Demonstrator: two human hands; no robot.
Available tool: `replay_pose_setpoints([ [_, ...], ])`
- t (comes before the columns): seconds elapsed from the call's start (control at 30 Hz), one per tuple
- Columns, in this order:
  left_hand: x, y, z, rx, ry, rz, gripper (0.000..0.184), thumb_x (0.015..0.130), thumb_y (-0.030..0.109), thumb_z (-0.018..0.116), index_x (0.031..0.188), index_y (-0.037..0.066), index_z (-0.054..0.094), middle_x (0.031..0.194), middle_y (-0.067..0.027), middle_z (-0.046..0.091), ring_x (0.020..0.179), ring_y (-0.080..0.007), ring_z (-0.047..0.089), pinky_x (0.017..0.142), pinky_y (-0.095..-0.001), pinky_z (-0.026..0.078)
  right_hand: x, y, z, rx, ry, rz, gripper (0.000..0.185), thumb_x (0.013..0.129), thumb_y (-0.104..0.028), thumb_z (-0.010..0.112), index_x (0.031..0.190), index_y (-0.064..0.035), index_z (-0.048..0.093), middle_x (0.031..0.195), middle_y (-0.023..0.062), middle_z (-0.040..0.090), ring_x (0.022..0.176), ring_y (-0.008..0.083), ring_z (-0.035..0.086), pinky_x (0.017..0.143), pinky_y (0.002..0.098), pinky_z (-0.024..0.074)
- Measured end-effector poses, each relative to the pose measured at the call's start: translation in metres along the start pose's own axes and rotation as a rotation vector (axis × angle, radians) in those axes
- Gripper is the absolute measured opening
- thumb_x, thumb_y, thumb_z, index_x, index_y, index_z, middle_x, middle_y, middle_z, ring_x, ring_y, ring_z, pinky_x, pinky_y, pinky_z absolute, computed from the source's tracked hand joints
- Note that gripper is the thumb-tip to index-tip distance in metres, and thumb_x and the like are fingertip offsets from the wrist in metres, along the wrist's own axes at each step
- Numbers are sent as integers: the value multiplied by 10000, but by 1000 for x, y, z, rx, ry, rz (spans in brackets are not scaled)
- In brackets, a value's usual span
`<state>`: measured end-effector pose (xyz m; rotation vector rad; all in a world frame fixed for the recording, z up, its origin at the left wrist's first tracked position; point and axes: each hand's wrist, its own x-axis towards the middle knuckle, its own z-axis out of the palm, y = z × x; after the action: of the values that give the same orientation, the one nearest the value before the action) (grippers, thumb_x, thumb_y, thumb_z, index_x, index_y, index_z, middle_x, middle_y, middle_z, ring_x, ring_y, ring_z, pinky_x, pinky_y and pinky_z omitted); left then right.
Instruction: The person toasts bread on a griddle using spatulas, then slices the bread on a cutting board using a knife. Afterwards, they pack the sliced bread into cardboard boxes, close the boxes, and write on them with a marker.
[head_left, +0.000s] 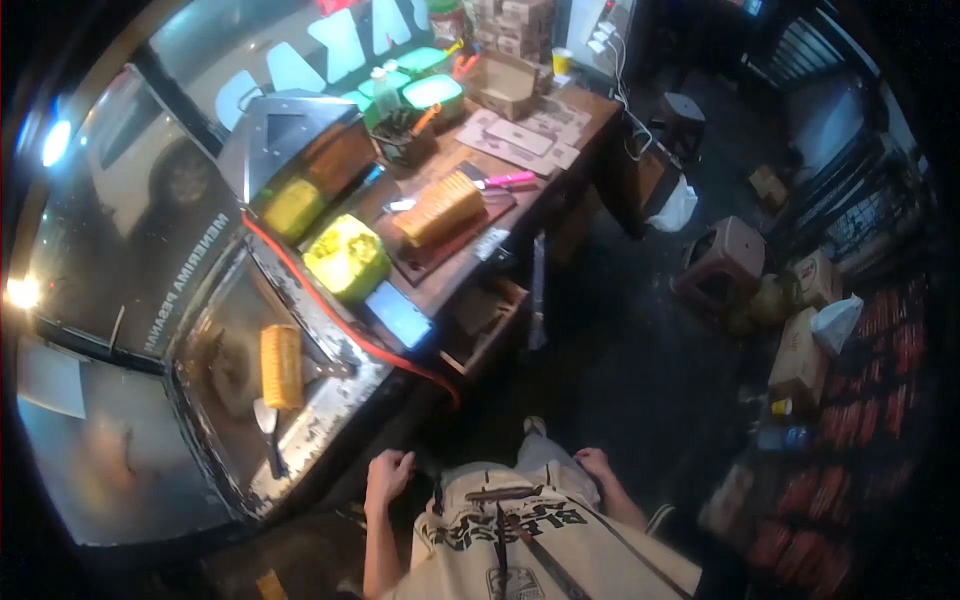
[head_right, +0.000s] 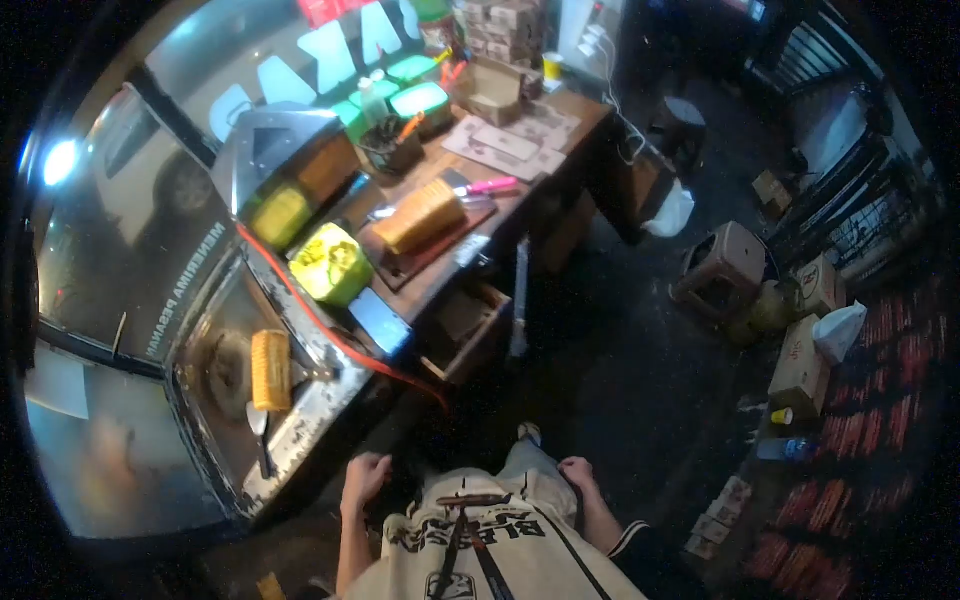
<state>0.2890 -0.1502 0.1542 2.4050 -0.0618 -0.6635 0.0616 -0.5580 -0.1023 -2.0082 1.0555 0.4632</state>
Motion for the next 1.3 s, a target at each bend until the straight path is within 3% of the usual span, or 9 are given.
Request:
replay_pose_setpoints([
  [0.17,30,138,47,31,-357,68,358,872,320,579,771,-11,671,692,-112,654,651,-209,631,638,-325,485,-25,71,-70,587,61,298,192,813,-24,476,915,-15,638,707,83,632,557,154,579,459,294,462],
  [0.2,34,160,51,42,-433,86,333,868,316,582,813,2,676,716,-118,660,661,-231,636,642,-332,488,-29,83,-86,717,69,368,127,811,-69,570,880,-31,670,682,57,637,568,150,599,508,294,494],
  [0.43,60,188,78,354,-666,371,244,802,243,567,945,63,648,862,-170,665,812,-355,633,700,-418,494,16,107,-142,658,111,578,120,821,-59,541,830,-26,657,687,59,629,531,152,581,450,279,465],
  [0.57,55,215,76,461,-893,290,301,803,251,604,1045,72,613,946,-173,660,887,-378,614,753,-417,485,120,50,-183,587,17,310,121,800,-78,567,863,-43,665,705,74,635,535,164,589,472,302,477],
  [0.73,92,270,66,378,-923,299,398,772,235,650,1118,55,570,974,-177,660,934,-366,617,781,-432,481,231,-173,-271,68,228,-339,276,821,-248,655,1017,-53,663,882,112,693,824,247,664,743,350,505],
  [0.87,146,312,67,350,-858,272,381,735,247,684,1061,67,606,928,-163,673,903,-362,631,738,-423,490,253,-377,-325,46,161,-698,252,825,-184,656,1034,-43,644,918,149,675,829,263,660,741,348,509],
  [1.0,188,351,42,-12,-680,268,356,783,290,682,1035,51,606,893,-123,683,838,-292,660,716,-367,507,271,-509,-337,-22,1,-1057,240,822,-116,643,1041,-22,620,868,154,654,770,271,645,700,358,506],
  [1.2,214,384,-14,-489,-186,158,210,830,141,672,989,26,600,831,-80,672,765,-150,646,683,-283,510,313,-628,-348,-46,-39,-1155,260,816,-96,603,1055,7,609,859,188,652,765,275,655,678,380,515],
  [1.3,221,381,-54,-380,86,198,176,844,143,654,964,25,602,826,-71,661,759,-142,629,680,-286,503,372,-673,-343,-106,131,-1178,351,825,-122,596,1163,-29,575,800,178,665,720,272,659,667,387,523],
])
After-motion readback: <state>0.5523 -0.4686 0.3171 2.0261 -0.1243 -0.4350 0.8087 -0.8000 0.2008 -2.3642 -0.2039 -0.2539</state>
